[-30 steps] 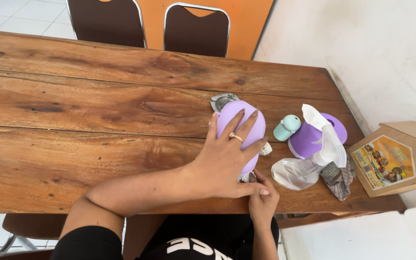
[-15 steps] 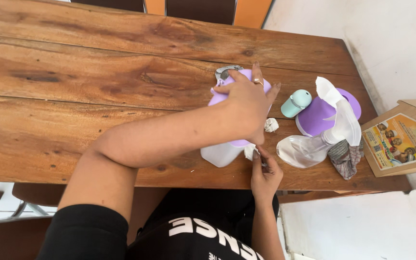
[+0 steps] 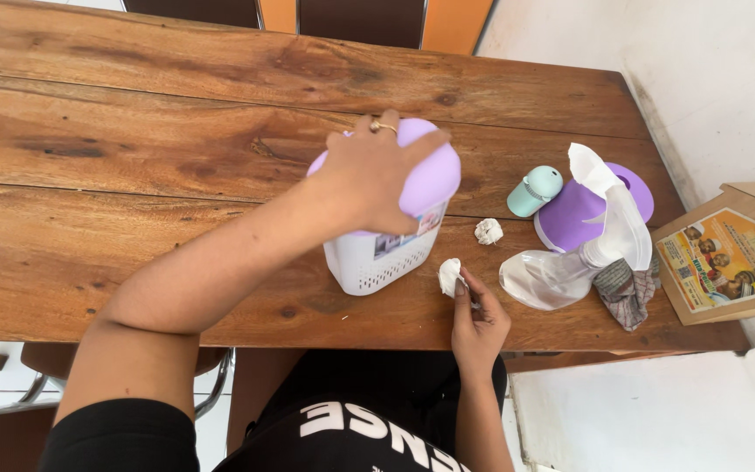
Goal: The person wipes the exterior of a purple and white cutlery holder with a tissue, sprays it with a cleaning solution, and continues wiping. They open the holder to wipe the interior compartments, then close it and wipe the bottom. Finally, they wipe a purple tissue box cover and place it back on the tissue box.
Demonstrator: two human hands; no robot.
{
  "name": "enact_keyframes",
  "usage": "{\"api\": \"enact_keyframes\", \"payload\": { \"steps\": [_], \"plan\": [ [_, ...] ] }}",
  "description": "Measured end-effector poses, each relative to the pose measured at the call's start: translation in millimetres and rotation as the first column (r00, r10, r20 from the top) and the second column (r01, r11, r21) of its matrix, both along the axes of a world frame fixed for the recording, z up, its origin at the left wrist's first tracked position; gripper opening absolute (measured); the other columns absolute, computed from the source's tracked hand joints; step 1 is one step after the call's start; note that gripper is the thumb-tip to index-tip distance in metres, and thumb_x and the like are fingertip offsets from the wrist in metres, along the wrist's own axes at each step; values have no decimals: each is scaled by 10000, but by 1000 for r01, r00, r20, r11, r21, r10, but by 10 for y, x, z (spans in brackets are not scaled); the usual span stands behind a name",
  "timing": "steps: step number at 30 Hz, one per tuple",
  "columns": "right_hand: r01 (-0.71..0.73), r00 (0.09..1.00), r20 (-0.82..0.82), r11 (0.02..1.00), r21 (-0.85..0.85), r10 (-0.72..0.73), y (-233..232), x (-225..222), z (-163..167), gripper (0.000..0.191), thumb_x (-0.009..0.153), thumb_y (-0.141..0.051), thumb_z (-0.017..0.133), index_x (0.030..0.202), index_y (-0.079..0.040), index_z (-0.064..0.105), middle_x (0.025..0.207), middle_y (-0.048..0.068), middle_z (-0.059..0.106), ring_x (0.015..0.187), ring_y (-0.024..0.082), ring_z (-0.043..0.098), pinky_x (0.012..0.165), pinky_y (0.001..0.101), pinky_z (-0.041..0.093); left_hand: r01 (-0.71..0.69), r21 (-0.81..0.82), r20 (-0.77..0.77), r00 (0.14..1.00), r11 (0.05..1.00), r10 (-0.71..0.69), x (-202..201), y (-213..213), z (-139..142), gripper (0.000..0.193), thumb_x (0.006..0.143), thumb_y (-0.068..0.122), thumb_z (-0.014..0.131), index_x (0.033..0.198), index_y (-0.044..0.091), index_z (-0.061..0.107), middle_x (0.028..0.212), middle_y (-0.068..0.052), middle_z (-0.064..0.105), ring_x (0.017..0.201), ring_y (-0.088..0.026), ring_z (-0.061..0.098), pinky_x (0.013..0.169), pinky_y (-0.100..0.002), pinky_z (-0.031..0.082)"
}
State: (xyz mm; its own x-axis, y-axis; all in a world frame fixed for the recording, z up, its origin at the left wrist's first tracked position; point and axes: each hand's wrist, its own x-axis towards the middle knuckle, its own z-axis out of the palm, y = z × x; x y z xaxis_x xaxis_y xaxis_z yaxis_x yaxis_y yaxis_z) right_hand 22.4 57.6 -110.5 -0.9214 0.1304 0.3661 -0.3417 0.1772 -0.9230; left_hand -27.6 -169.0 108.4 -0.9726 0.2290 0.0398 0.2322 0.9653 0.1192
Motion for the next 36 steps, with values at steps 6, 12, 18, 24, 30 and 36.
{"api": "enact_keyframes", "payload": {
  "steps": [6,12,18,24,30,36],
  "plan": [
    [-13,1000,14,1000,1,13,3,1,13,261,1003,-52,644,1248,-1,719,1106,80,763,920,67,667,753,202,527,-73,181,8,997,981,73,-176,-485,11,1061,598,495,842,1547,337,394,1317,-269,586,1190,-465,597,954,-548,520],
    [-27,1000,14,1000,-16,27,13,-9,-8,272,1010,-57,646,1266,8,709,1132,84,754,959,75,668,814,212,537,-65,436,-4,997,897,74,-250,-1068,-215,1048,587,445,821,1537,260,418,1295,-212,647,1146,-396,644,948,-462,521],
    [-8,998,63,999,-52,11,-11,-95,78,304,1009,-64,645,1303,6,679,1180,88,738,1041,88,678,903,230,537,-124,719,152,988,684,19,-285,-1495,-679,962,653,351,779,1543,226,436,1397,-154,629,1251,-306,619,1028,-396,485],
    [28,999,27,990,-137,-24,-249,-274,187,328,1018,-60,641,1341,-11,672,1202,110,734,1024,105,667,905,253,537,-278,850,318,948,447,-15,-275,-1596,-1185,910,703,271,738,1549,191,412,1426,-168,580,1282,-308,593,1025,-399,493],
    [-174,984,-34,981,91,177,-850,115,117,451,1044,-46,530,1491,-14,476,1498,250,517,1386,303,516,1159,406,430,-227,922,270,958,315,-99,-194,-1605,-1346,918,761,243,738,1587,150,348,1510,-180,514,1367,-289,518,1084,-381,440],
    [-467,883,-41,884,-8,467,-910,218,249,683,1108,-154,355,1655,-35,-36,1751,251,-26,1631,350,38,1302,462,121,-238,906,291,951,351,-107,-156,-1598,-1340,982,755,282,747,1615,165,289,1509,-196,525,1373,-290,532,1112,-367,415]
  ]
}}
